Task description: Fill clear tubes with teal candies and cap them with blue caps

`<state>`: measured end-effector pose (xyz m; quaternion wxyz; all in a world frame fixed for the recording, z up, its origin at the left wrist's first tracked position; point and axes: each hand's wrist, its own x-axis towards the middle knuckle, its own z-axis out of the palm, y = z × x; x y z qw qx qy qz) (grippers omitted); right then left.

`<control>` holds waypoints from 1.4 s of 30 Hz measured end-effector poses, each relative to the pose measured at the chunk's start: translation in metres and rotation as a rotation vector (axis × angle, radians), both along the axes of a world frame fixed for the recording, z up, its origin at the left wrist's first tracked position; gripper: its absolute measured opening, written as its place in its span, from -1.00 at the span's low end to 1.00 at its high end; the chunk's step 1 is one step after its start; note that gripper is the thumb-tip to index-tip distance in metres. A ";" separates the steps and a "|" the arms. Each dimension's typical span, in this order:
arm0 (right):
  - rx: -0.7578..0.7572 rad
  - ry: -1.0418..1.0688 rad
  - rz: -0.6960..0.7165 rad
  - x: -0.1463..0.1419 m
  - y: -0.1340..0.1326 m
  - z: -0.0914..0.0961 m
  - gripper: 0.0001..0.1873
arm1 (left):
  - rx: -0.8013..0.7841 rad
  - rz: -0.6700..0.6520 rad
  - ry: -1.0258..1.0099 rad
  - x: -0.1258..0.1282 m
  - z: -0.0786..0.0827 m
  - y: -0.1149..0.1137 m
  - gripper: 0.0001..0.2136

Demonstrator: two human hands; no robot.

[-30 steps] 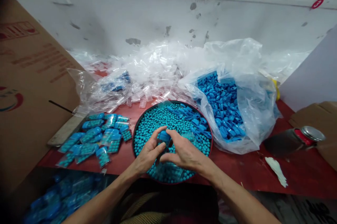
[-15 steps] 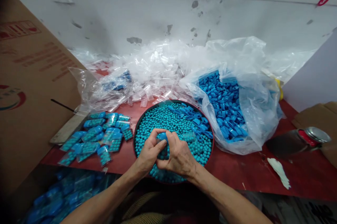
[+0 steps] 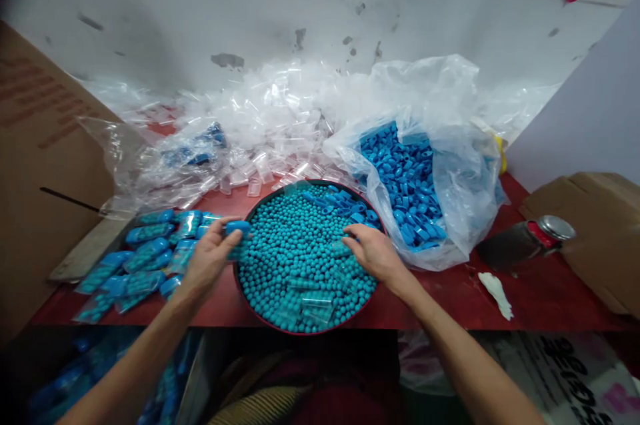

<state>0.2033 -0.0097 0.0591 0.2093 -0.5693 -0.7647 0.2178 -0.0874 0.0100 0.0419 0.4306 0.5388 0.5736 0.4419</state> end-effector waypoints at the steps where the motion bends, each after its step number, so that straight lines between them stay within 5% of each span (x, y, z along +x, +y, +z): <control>1: -0.036 -0.059 -0.024 0.011 0.002 -0.003 -0.76 | 0.057 0.086 0.153 -0.014 -0.003 0.005 -0.63; 4: -0.149 -0.240 -0.016 0.026 0.004 -0.011 -0.74 | 0.266 0.346 0.621 -0.032 -0.005 0.012 -0.58; 6: -0.183 -0.334 -0.002 0.023 0.005 -0.014 -0.74 | 0.319 0.303 0.727 -0.017 -0.002 0.012 -0.61; 13: -0.223 -0.630 -0.026 0.005 0.016 -0.017 -0.72 | 0.202 -0.543 0.743 0.105 -0.003 0.021 -0.71; 17: -0.213 -0.595 -0.013 0.007 0.024 -0.021 -0.77 | 0.066 -0.713 0.769 0.140 -0.018 0.038 -0.76; 25: -0.218 -0.152 0.036 0.005 0.035 -0.024 -0.79 | -0.039 -0.722 0.592 0.141 -0.029 0.048 -0.81; 29: -0.161 0.079 0.004 0.009 0.038 -0.020 -0.72 | -0.167 -0.730 0.497 0.110 -0.021 0.057 -0.81; 34: -0.135 0.126 -0.079 0.033 0.033 -0.014 -0.68 | -0.456 -0.779 0.509 0.072 -0.015 0.083 -0.90; 42: -0.170 0.133 -0.117 0.043 0.029 -0.026 -0.67 | -0.617 -0.790 0.283 0.127 -0.042 0.111 -0.85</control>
